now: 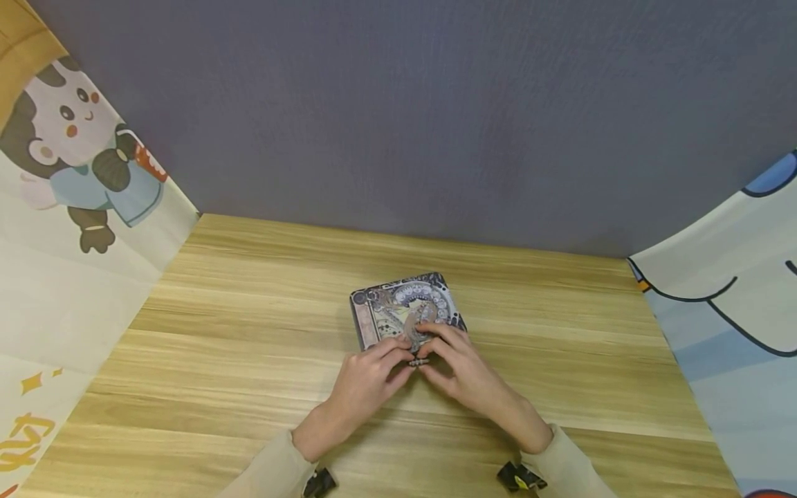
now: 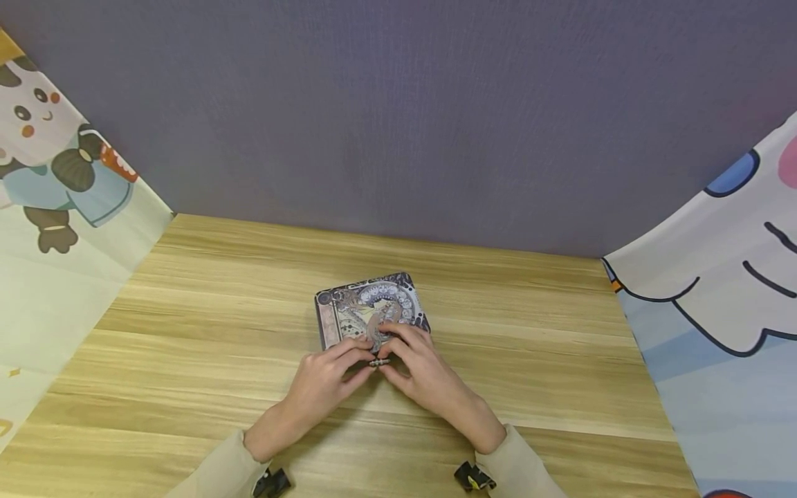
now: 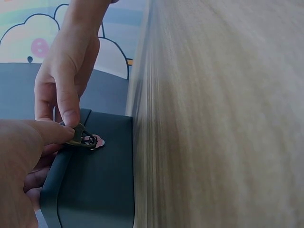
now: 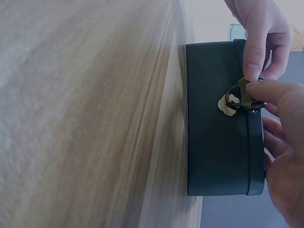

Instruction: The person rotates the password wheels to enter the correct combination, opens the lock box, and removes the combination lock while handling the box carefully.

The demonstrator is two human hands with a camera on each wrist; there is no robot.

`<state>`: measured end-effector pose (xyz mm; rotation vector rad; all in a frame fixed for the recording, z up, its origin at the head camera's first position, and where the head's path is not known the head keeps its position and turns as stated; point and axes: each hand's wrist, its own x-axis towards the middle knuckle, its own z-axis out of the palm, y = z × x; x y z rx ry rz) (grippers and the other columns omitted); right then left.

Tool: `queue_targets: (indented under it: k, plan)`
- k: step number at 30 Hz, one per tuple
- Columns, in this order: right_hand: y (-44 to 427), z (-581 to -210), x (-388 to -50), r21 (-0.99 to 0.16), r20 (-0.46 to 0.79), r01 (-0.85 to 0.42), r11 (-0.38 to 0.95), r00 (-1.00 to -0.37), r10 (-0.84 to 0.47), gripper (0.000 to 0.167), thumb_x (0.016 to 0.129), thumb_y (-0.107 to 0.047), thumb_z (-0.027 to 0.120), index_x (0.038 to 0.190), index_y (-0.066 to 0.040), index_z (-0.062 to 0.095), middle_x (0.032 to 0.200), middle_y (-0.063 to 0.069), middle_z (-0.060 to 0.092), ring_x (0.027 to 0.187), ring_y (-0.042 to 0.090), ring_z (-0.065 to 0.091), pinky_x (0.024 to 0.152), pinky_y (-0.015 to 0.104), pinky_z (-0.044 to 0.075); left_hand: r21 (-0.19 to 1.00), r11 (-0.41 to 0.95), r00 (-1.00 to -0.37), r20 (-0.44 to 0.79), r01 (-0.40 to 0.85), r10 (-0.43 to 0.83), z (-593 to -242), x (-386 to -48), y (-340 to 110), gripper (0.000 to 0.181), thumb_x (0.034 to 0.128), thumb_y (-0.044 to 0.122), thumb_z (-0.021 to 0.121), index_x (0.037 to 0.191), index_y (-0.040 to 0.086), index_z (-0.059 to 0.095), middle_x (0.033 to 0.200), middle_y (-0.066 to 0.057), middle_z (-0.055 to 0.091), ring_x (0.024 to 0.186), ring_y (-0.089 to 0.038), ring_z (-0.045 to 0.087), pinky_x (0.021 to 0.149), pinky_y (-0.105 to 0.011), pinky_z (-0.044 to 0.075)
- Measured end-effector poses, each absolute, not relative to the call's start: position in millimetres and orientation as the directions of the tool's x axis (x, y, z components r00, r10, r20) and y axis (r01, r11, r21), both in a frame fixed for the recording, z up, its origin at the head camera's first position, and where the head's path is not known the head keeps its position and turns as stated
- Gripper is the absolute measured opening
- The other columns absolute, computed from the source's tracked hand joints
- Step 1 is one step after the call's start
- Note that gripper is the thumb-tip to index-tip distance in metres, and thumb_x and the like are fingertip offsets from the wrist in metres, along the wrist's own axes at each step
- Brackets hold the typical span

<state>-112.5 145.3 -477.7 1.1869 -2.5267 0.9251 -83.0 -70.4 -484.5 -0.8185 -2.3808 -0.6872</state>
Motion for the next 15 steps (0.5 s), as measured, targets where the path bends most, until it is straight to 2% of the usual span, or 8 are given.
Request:
queue_targets:
  k: [15]
  plan:
    - [145.9, -479.6, -112.7, -0.453, 0.419, -0.749, 0.484, -0.658, -0.626, 0.024, 0.086, -0.014, 0.081, 0.104, -0.017, 0.065, 0.145, 0.01, 0.058, 0.132, 0.036, 0.054, 0.113, 0.065, 0.044, 0.288, 0.686, -0.675, 0.623, 0.668, 0.396, -485.3, -83.1, -70.4, 0.025, 0.0759, 0.015, 0.092, 0.095, 0.011, 0.076, 0.107, -0.002, 0.076, 0.096, -0.017, 0.076, 0.076, -0.022, 0.064]
